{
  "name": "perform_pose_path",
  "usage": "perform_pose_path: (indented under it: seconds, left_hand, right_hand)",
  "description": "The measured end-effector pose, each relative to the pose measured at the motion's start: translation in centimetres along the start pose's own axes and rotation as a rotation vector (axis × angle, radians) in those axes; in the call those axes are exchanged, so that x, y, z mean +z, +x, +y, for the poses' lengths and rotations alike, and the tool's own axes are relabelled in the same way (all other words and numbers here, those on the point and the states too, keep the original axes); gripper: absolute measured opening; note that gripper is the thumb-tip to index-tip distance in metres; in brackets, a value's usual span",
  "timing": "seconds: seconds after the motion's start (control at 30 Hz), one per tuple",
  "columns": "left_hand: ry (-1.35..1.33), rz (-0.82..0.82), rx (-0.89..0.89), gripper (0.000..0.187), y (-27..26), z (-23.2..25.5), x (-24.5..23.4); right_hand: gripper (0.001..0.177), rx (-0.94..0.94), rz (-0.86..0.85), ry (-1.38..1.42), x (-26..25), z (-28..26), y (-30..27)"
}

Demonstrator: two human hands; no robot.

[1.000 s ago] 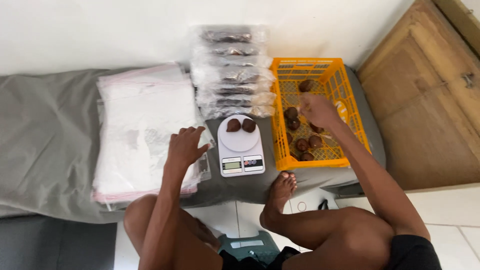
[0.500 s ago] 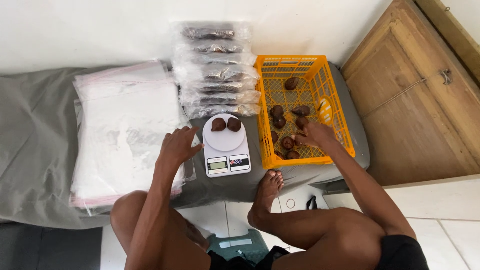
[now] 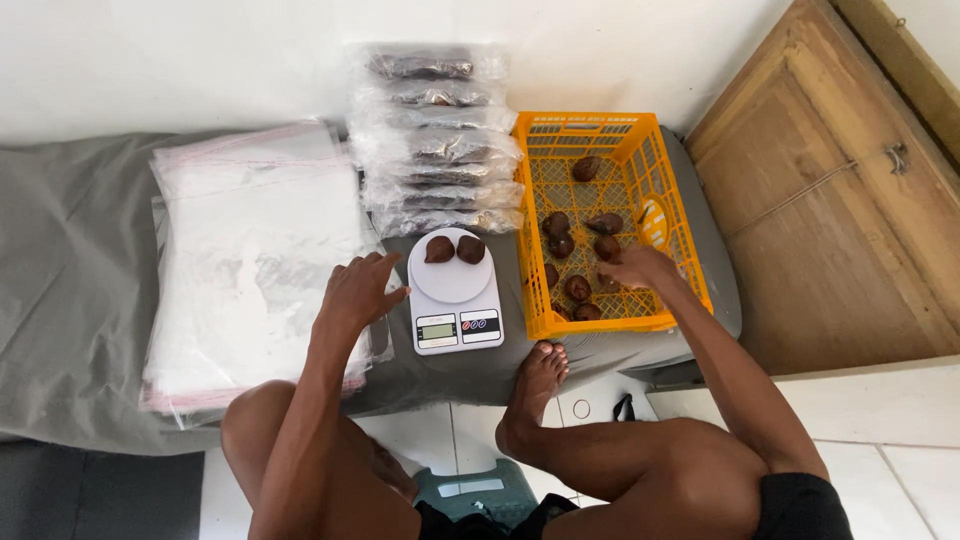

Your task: Weighing dry fruits on a digital scale and packaging them into small plastic bags

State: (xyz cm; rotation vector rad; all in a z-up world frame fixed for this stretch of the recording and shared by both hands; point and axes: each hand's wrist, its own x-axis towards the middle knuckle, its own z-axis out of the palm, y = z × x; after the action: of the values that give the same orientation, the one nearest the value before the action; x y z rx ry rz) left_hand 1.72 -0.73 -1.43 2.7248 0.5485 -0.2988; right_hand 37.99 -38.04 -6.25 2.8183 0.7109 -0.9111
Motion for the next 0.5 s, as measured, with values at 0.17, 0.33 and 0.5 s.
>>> perform_pose_path:
  seconds: [0.17,0.33,0.5]
  left_hand:
    - [-0.010,0.033,0.001,0.061,-0.1,-0.2,0.0]
    - [-0.041,0.106,0.061,0.060,-1.1,1.5,-2.2]
    - [-0.421,0.259,0.229,0.055,-3.7,4.8,-6.2]
  right_hand:
    - [0.056,0.007,0.083,0.445,-2.1,1.4,0.9]
    - [0.057,-0.253,0.002,0.935,-6.9,-4.2,-5.8]
    - [0.074,-0.635,-0.170,1.097,-9.7,-10.8,-11.6]
